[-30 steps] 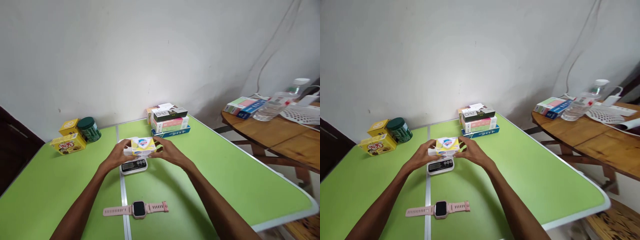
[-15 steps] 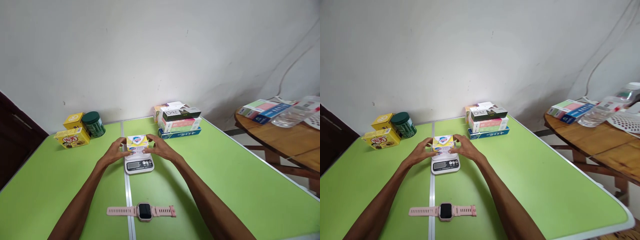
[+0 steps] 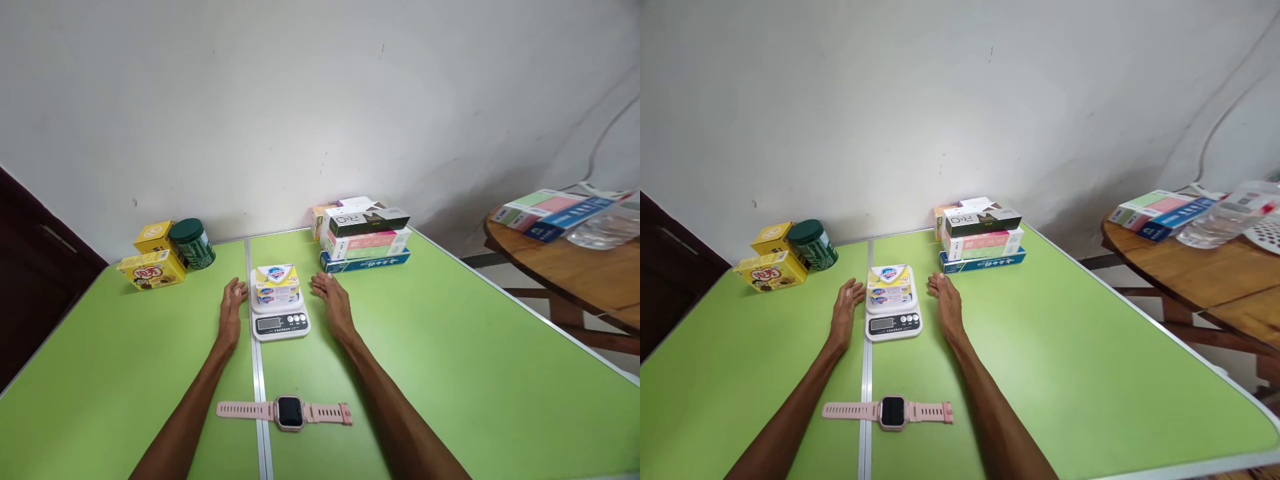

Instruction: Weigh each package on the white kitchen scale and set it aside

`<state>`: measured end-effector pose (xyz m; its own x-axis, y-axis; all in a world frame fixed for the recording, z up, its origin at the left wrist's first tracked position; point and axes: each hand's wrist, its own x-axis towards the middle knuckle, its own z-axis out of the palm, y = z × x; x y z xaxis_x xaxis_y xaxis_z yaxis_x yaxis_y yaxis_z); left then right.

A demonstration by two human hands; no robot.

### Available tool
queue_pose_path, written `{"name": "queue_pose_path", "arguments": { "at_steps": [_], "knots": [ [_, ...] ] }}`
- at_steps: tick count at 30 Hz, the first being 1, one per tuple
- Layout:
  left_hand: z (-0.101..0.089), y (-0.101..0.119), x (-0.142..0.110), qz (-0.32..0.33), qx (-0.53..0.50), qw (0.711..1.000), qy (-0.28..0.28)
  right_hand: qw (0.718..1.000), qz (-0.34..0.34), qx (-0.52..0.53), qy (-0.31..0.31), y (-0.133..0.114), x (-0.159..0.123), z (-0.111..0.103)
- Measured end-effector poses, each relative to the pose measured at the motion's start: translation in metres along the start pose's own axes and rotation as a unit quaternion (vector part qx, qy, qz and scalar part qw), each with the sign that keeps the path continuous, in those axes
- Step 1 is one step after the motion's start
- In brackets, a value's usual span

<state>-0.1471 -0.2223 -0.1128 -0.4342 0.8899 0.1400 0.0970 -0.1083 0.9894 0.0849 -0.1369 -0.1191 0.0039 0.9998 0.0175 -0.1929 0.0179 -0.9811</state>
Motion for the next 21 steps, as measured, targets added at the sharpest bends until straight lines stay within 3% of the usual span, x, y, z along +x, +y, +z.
{"name": "queue_pose_path", "arguments": {
  "at_steps": [9,15,21],
  "knots": [
    [-0.004,0.008,-0.004,0.018,0.048,0.998,-0.028,0.999,-0.010,-0.043,-0.030,-0.009,-0.010,-0.003],
    [-0.007,0.036,0.008,0.092,0.213,0.967,-0.106,0.968,-0.056,-0.170,-0.177,-0.038,-0.003,-0.004],
    [-0.011,0.048,0.033,0.089,0.240,0.949,-0.184,0.925,-0.085,-0.245,-0.278,-0.053,0.016,0.007]
  ]
}}
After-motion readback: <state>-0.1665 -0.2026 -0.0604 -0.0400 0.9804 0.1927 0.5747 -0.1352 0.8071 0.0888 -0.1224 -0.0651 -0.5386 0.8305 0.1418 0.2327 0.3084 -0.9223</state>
